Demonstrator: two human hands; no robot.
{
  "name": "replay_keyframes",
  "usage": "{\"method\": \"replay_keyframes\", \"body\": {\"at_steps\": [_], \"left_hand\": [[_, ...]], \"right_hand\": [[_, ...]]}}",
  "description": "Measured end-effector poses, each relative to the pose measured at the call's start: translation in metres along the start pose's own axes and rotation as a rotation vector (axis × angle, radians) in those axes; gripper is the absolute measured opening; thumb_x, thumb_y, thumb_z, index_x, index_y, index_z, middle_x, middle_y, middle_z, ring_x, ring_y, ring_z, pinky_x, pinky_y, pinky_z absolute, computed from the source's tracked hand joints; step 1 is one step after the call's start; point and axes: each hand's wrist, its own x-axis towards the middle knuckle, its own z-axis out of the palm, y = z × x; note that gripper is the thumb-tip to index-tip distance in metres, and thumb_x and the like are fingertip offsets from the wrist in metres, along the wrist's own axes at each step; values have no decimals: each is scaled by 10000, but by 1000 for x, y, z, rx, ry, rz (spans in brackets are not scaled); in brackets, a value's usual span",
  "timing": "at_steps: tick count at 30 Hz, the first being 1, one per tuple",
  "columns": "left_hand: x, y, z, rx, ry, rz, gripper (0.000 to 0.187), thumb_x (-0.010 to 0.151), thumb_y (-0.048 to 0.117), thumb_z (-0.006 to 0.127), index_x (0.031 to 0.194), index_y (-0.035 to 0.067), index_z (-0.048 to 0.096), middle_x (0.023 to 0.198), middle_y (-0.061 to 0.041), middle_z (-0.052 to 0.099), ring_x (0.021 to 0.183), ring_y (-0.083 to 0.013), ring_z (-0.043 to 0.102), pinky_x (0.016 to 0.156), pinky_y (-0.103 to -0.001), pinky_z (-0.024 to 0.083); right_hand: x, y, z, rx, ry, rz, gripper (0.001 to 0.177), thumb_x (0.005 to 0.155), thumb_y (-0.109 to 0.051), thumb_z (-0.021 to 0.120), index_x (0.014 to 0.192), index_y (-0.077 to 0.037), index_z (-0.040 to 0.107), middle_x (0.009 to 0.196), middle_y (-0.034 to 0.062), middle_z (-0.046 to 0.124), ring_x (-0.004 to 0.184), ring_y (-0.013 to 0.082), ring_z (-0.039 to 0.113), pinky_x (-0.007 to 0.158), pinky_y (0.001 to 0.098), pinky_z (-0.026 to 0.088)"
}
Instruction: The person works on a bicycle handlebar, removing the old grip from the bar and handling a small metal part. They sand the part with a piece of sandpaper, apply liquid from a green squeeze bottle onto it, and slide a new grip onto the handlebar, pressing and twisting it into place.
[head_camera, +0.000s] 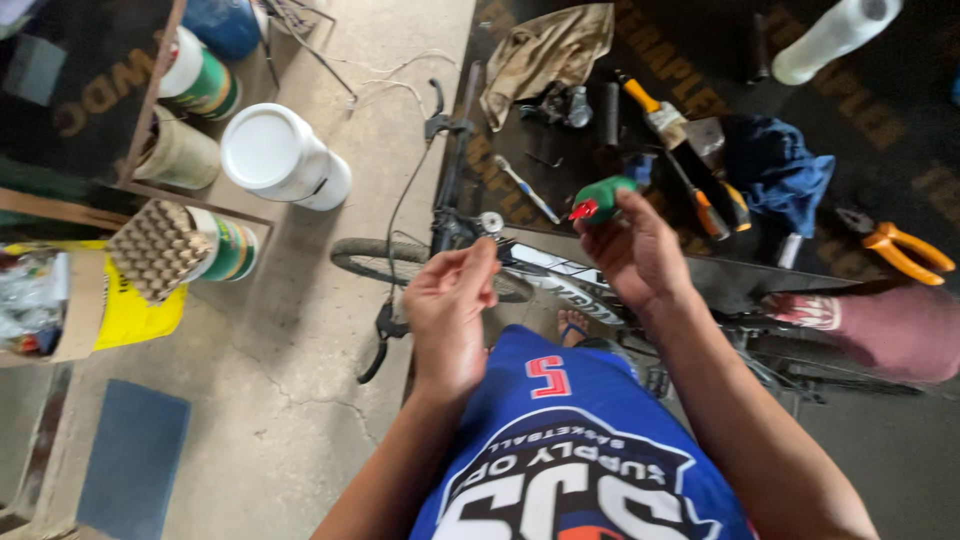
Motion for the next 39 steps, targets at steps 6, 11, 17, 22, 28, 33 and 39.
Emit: {"method": "replay_keyframes", "body": {"at_steps": [6, 11, 17, 22, 28, 33, 39], "left_hand": [[-12, 6, -8, 162, 194, -37, 215, 908, 154, 776, 941, -53, 729, 802, -57, 714, 613, -68, 530, 564, -212, 432], [-21, 15, -8, 411, 230, 71, 206, 907, 171, 787, 962, -25, 762, 793, -32, 709, 624, -49, 535, 569, -201, 425], [-32, 18, -14, 448, 323, 97, 180, 906, 168, 777, 964, -3, 771, 835, -12, 751, 666, -43, 585, 599, -196, 467], [-44, 16, -35, 441, 402, 141, 170, 928, 152, 766, 982, -10, 768, 860, -23, 753, 691, -47, 597, 620, -197, 473], [-52, 13, -68, 341, 503, 129, 154, 936, 132, 768, 981, -15, 762, 837, -25, 725, 678, -49, 579, 603, -204, 458], [-44, 9, -107, 392, 495, 214, 149, 946, 116, 769, 989, -27, 766, 852, -44, 742, 700, -63, 596, 614, -213, 458], [-23, 12, -160, 596, 370, 187, 153, 935, 134, 763, 991, -7, 775, 845, -19, 757, 732, -49, 648, 661, -213, 522]], "right_hand": [[85, 0, -84, 157, 278, 325, 459, 955, -392, 611, 1128, 31, 649, 974, 157, 705, 765, 211, 640, 629, 314, 549], [160, 14, -95, 226, 410, 354, 437, 1005, -419, 654, 1130, -6, 587, 1050, 185, 639, 851, 297, 669, 723, 356, 636], [207, 29, -84, 188, 581, 336, 459, 895, -512, 715, 1101, -108, 641, 1035, 131, 653, 818, 302, 658, 673, 394, 643], [210, 20, -76, 165, 630, 344, 535, 885, -574, 747, 1111, -99, 648, 1036, 121, 655, 814, 288, 654, 666, 396, 648], [204, 24, -83, 199, 602, 276, 576, 913, -632, 581, 1097, -90, 651, 1026, 131, 693, 796, 307, 677, 676, 447, 635], [145, 67, -86, -140, 477, 169, 553, 1036, -544, 534, 1104, 4, 571, 977, 144, 674, 772, 254, 657, 678, 409, 601], [13, 126, -47, -752, 59, 42, 211, 1010, -216, 644, 1054, -10, 657, 899, 76, 714, 627, 117, 605, 566, 272, 518]]}}
